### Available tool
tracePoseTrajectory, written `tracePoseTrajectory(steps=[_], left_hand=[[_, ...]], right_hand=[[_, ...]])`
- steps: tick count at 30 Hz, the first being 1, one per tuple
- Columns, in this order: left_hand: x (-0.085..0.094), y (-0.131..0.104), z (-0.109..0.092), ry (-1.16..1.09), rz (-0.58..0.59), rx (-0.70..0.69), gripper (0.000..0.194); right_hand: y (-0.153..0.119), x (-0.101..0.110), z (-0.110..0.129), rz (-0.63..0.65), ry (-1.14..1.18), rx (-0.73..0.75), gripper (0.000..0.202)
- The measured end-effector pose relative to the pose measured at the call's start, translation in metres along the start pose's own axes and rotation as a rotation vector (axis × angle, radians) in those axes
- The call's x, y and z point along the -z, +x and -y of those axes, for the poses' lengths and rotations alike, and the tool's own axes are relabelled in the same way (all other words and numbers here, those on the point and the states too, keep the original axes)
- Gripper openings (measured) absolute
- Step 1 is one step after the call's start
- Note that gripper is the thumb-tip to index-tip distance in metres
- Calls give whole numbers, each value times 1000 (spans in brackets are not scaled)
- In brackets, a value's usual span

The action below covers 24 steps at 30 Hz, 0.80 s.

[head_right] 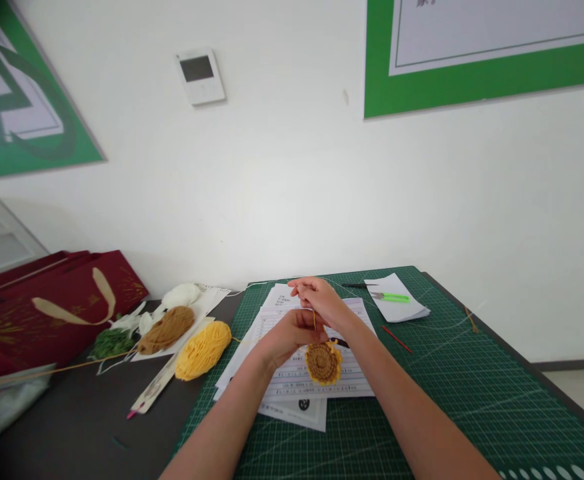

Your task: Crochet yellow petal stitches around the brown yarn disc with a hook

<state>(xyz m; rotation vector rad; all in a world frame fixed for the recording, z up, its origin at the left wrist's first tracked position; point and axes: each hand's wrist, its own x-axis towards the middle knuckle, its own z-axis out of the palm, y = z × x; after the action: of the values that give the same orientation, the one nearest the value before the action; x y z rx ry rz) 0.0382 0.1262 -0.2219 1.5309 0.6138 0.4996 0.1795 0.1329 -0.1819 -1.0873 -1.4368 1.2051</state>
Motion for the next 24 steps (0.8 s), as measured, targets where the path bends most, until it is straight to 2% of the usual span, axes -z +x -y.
tracePoseTrajectory(steps=[7, 14, 17, 22, 24], left_hand=[[-5, 1, 3, -34, 74, -26, 34], [-13, 4, 4, -51, 17, -77, 34], [-5, 2, -4, -46, -58, -125, 34], [24, -14, -25, -38, -291, -279, 33], [33, -21, -32, -42, -383, -344, 33]], right_hand=[[-4, -9, 4, 29, -78, 49, 35], [1, -15, 3, -42, -251, 166, 32], [-11, -4, 10, -184, -296, 252, 30], [-43, 40, 17, -626, -234, 362, 29], [-49, 52, 16, -752, -164, 375, 30]])
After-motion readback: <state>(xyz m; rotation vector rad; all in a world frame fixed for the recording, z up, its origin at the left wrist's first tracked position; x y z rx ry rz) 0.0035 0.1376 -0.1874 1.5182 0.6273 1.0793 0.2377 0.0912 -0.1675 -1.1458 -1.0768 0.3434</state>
